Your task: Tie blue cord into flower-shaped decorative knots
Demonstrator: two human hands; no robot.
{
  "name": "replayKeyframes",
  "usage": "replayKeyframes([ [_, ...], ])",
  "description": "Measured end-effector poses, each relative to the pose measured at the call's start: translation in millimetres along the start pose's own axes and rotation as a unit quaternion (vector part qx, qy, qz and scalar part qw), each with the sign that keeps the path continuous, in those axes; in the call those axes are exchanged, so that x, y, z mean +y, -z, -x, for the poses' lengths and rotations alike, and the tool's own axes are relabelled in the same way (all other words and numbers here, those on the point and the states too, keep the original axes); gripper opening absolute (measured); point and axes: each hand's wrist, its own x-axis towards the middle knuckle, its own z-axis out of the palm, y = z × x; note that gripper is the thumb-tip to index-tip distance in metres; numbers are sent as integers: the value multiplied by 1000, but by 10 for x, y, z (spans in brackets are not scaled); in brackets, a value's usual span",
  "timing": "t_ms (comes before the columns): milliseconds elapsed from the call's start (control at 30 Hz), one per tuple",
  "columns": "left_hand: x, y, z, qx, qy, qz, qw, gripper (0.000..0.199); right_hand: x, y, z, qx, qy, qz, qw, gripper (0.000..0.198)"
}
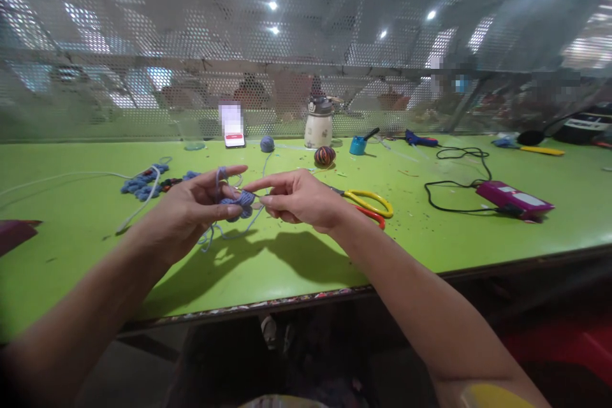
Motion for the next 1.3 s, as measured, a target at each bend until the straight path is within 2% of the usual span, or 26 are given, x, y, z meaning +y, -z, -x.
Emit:
replayKeyframes([
  [267, -14, -6, 1, 1, 3, -1, 1000, 73, 4, 3, -11, 5, -4, -5, 1000, 35],
  [500, -31, -5, -22, 35, -18, -3, 999, 59, -31, -1, 7, 15, -10, 17, 1000, 34],
  [633, -50, 11, -23, 23, -40, -46, 998, 68, -56, -5, 16, 7, -11, 13, 1000, 32],
  [733, -68, -2, -25, 13, -56, -122, 991, 69, -31, -33, -4, 14, -26, 5, 1000, 29],
  [833, -114, -48, -20, 28, -95, -229, 968, 63, 46, -111, -54, 75, -38, -15, 996, 22],
  [900, -154, -91, -9, 75, -160, -307, 935, 55, 107, -179, -90, 129, -40, -55, 989, 17],
  [967, -184, -130, 0, 132, -233, -348, 898, 47, 155, -243, -114, 152, -39, -106, 982, 17],
  [1000, -188, -144, 0, 151, -256, -339, 892, 44, 172, -270, -120, 161, -27, -133, 978, 19],
  [1033, -185, -151, -3, 158, -264, -307, 901, 43, 184, -291, -122, 160, -10, -156, 975, 22],
  [1100, -155, -142, -20, 138, -229, -181, 946, 45, 197, -317, -115, 152, 34, -178, 972, 26],
  [1167, -105, -105, -39, 94, -163, -35, 982, 47, 200, -318, -99, 142, 78, -169, 972, 26],
  [1233, -51, -57, -45, 56, -113, 62, 990, 46, 192, -291, -78, 131, 117, -130, 976, 26],
  [1300, -3, -19, -29, 32, -94, 98, 990, 44, 170, -240, -51, 113, 146, -67, 981, 32],
])
